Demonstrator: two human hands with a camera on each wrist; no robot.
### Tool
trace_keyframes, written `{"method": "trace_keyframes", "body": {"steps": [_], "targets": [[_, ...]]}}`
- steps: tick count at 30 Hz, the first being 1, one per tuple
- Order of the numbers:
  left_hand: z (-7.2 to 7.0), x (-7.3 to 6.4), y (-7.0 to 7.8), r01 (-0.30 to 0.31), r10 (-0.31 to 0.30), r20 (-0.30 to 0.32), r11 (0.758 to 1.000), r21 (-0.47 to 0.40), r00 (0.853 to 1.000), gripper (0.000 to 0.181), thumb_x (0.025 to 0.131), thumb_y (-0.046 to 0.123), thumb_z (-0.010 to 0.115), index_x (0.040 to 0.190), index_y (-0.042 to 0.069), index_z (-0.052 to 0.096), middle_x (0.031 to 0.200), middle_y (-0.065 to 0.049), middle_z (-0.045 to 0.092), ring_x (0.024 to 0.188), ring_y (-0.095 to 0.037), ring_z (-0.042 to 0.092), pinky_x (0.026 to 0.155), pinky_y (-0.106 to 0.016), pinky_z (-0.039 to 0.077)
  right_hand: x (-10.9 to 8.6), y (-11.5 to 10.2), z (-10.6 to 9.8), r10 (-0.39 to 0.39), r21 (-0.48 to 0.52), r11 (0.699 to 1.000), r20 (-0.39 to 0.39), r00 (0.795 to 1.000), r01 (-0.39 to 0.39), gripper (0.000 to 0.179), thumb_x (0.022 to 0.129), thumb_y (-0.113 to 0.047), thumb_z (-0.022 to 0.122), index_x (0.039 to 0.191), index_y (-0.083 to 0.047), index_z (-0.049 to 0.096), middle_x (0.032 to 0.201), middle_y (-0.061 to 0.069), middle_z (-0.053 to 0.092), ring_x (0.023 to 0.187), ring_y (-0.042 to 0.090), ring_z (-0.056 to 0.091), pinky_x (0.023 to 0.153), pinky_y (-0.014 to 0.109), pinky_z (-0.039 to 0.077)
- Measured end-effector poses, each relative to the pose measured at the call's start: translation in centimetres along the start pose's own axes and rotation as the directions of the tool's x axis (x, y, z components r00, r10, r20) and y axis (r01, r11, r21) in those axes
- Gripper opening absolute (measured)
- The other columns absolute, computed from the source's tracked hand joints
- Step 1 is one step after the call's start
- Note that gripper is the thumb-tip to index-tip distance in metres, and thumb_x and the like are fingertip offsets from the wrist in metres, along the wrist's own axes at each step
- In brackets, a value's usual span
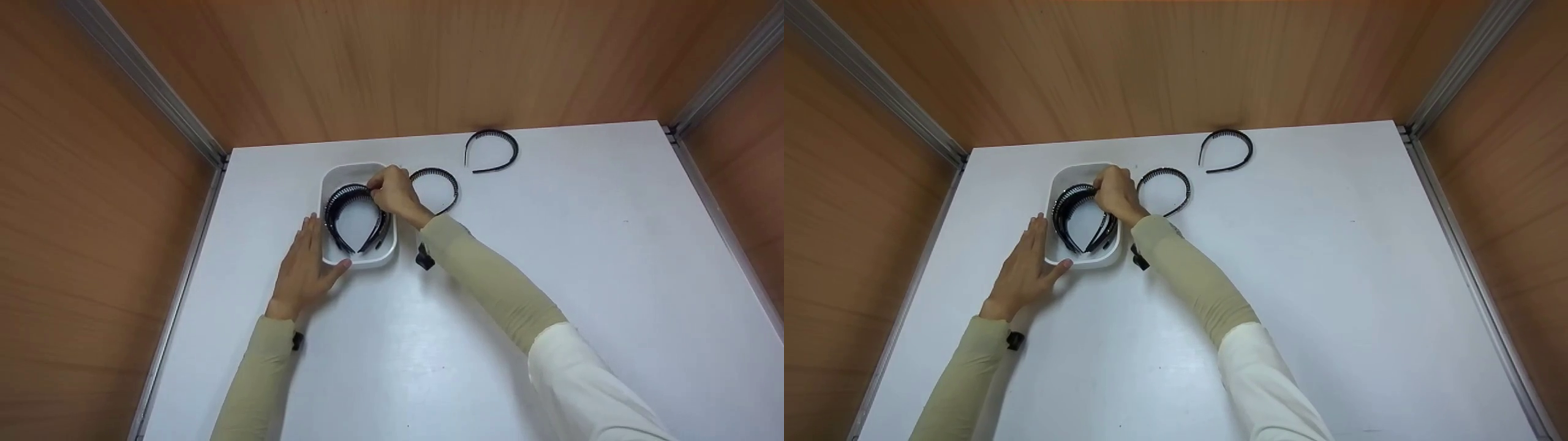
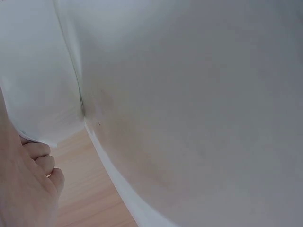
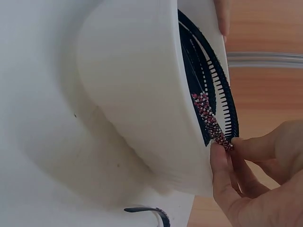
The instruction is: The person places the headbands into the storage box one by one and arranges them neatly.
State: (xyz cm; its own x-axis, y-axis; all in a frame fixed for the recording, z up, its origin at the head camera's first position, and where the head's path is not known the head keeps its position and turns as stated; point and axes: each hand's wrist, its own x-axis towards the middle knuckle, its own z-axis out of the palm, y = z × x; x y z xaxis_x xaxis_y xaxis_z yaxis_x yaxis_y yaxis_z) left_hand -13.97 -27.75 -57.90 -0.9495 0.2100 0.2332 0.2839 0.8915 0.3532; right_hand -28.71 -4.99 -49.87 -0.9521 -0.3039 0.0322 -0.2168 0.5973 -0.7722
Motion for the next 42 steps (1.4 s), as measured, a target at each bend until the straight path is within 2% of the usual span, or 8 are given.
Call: {"method": "trace_keyframes", "body": {"steps": [9,17,21,28,34,42], "targets": [[0.0,0.0,0.0,0.005,-0.005,0.018,1.0,-0.014,1.0,0.111,0.099,0.065,0.063,0.168,-0.006,0.012,0.176,-0.028,0.017,0.165,-0.039,0.017,0.135,-0.051,0.018,-0.1,0.0,0.1,-0.003,-0.037,0.999,0.007,1.0,0.003,0.022,0.094,0.001,0.068,0.11,0.0,0.084,0.112,0.014,0.081,0.111,0.025,0.074,0.095,0.037,0.062],[-0.1,0.0,0.0,0.018,-0.018,0.048,1.0,0.003,0.999,0.111,0.1,0.064,0.063,0.169,-0.006,0.01,0.176,-0.027,0.014,0.166,-0.037,0.014,0.136,-0.046,0.016,-0.2,-0.1,0.1,-0.008,-0.047,0.999,0.035,0.999,0.009,0.021,0.097,0.0,0.067,0.11,0.002,0.083,0.11,0.015,0.081,0.104,0.024,0.073,0.09,0.036,0.063],[-0.2,0.1,0.0,0.022,-0.022,0.059,1.0,-0.002,0.998,0.111,0.101,0.064,0.062,0.169,-0.005,0.009,0.176,-0.027,0.013,0.166,-0.037,0.012,0.137,-0.046,0.015,-0.3,-0.2,0.0,-0.006,-0.049,0.999,0.045,0.999,0.008,0.023,0.096,0.001,0.065,0.112,0.002,0.082,0.112,0.015,0.08,0.107,0.025,0.073,0.093,0.037,0.063],[-0.2,0.0,-0.2,0.001,-0.001,0.033,1.0,0.003,0.999,0.111,0.1,0.064,0.063,0.168,-0.006,0.012,0.176,-0.028,0.015,0.166,-0.039,0.014,0.136,-0.048,0.016,-0.2,-0.1,-0.2,-0.016,-0.042,0.999,0.035,0.999,0.018,0.027,0.096,0.002,0.064,0.117,0.003,0.08,0.119,0.016,0.079,0.118,0.029,0.072,0.102,0.038,0.06],[-0.1,0.0,-0.3,-0.022,0.022,0.002,1.0,-0.008,1.0,0.109,0.099,0.061,0.065,0.168,-0.007,0.015,0.176,-0.027,0.017,0.166,-0.039,0.015,0.135,-0.052,0.019,-0.5,0.4,-0.6,-0.06,0.005,0.998,0.023,0.998,0.06,0.026,0.096,0.003,0.064,0.117,0.006,0.079,0.115,0.019,0.079,0.112,0.029,0.074,0.094,0.039,0.064],[-0.1,-0.1,-0.4,-0.013,0.013,0.009,1.0,-0.015,1.0,0.109,0.099,0.06,0.065,0.168,-0.006,0.014,0.175,-0.028,0.019,0.165,-0.039,0.016,0.136,-0.05,0.019,-0.8,0.6,-1.7,-0.045,0.025,0.999,0.027,0.999,0.044,0.027,0.096,0.001,0.064,0.118,0.006,0.078,0.115,0.019,0.079,0.109,0.028,0.075,0.092,0.036,0.064]]}}
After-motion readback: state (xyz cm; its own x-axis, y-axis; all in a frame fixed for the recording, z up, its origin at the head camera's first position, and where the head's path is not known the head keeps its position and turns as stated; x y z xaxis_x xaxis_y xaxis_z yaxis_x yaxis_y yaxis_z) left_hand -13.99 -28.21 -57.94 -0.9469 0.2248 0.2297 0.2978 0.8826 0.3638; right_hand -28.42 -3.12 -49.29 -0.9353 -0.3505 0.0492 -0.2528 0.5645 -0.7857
